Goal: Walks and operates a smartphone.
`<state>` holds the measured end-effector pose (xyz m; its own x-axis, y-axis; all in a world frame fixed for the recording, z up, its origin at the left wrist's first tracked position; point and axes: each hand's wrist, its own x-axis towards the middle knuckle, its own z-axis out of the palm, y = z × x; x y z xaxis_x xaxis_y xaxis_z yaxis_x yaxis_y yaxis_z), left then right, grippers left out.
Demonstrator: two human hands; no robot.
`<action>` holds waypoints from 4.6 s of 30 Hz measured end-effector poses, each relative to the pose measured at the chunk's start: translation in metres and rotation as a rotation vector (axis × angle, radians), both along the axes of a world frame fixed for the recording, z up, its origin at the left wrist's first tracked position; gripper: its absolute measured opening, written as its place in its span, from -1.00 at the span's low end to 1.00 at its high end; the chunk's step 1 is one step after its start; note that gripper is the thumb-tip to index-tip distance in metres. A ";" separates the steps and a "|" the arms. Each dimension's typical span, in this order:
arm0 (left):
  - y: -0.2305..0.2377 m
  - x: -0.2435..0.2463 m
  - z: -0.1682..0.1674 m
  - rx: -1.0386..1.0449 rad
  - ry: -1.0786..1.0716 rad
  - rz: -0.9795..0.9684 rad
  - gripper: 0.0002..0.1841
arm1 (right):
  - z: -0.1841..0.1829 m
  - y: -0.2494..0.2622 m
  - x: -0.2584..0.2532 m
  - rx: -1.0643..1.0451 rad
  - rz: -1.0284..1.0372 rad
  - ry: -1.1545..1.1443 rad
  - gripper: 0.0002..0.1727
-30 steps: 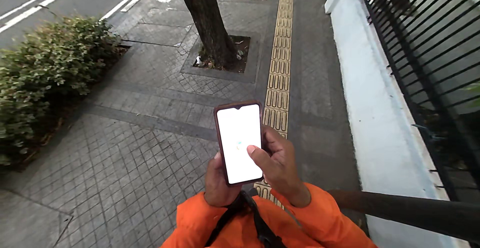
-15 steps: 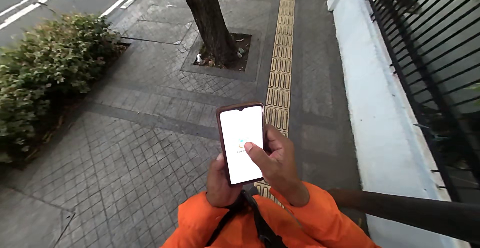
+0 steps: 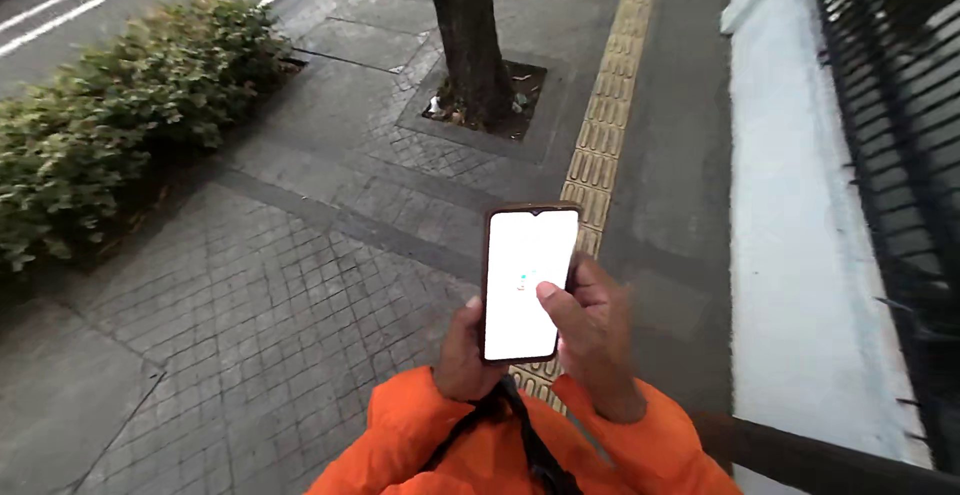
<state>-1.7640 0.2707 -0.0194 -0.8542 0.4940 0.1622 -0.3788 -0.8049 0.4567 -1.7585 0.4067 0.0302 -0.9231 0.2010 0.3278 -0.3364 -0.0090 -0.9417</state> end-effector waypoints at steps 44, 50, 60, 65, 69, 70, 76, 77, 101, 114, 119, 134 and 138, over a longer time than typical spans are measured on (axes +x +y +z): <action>0.002 0.009 -0.004 -0.064 0.081 0.035 -0.56 | 0.021 0.002 -0.007 0.002 -0.086 -0.184 -0.50; 0.001 0.007 -0.004 -0.020 0.081 -0.002 -0.55 | 0.019 0.009 -0.003 -0.083 0.006 -0.093 -0.66; -0.001 0.008 0.016 0.110 0.026 -0.126 -0.52 | 0.020 0.024 0.007 -0.001 0.089 0.093 -0.61; -0.002 0.009 0.025 0.126 0.012 -0.130 -0.52 | 0.023 0.027 0.013 0.015 0.118 0.137 -0.58; -0.003 0.010 0.034 0.120 -0.018 -0.129 -0.52 | 0.025 0.028 0.016 0.018 0.122 0.146 -0.59; -0.003 0.011 0.036 0.108 -0.021 -0.123 -0.52 | 0.026 0.028 0.017 0.020 0.122 0.145 -0.59; -0.004 0.010 0.044 0.074 -0.045 -0.115 -0.53 | 0.026 0.029 0.021 -0.027 0.169 0.105 -0.58; -0.003 0.010 0.045 0.074 -0.044 -0.108 -0.52 | 0.026 0.029 0.022 -0.034 0.175 0.104 -0.58; -0.002 0.014 0.044 0.082 -0.036 -0.097 -0.53 | 0.025 0.024 0.029 -0.026 0.107 0.114 -0.69; -0.001 0.014 0.042 0.118 -0.030 -0.123 -0.52 | 0.019 0.023 0.030 -0.046 0.117 0.112 -0.66; 0.001 0.015 0.041 0.067 -0.003 -0.086 -0.51 | 0.020 0.018 0.030 -0.034 0.078 0.115 -0.67; 0.002 0.014 0.042 0.010 0.025 -0.032 -0.52 | 0.015 0.014 0.031 -0.045 0.080 0.093 -0.63; 0.003 0.011 0.043 0.034 0.035 -0.024 -0.52 | 0.014 0.012 0.034 -0.025 0.081 0.064 -0.54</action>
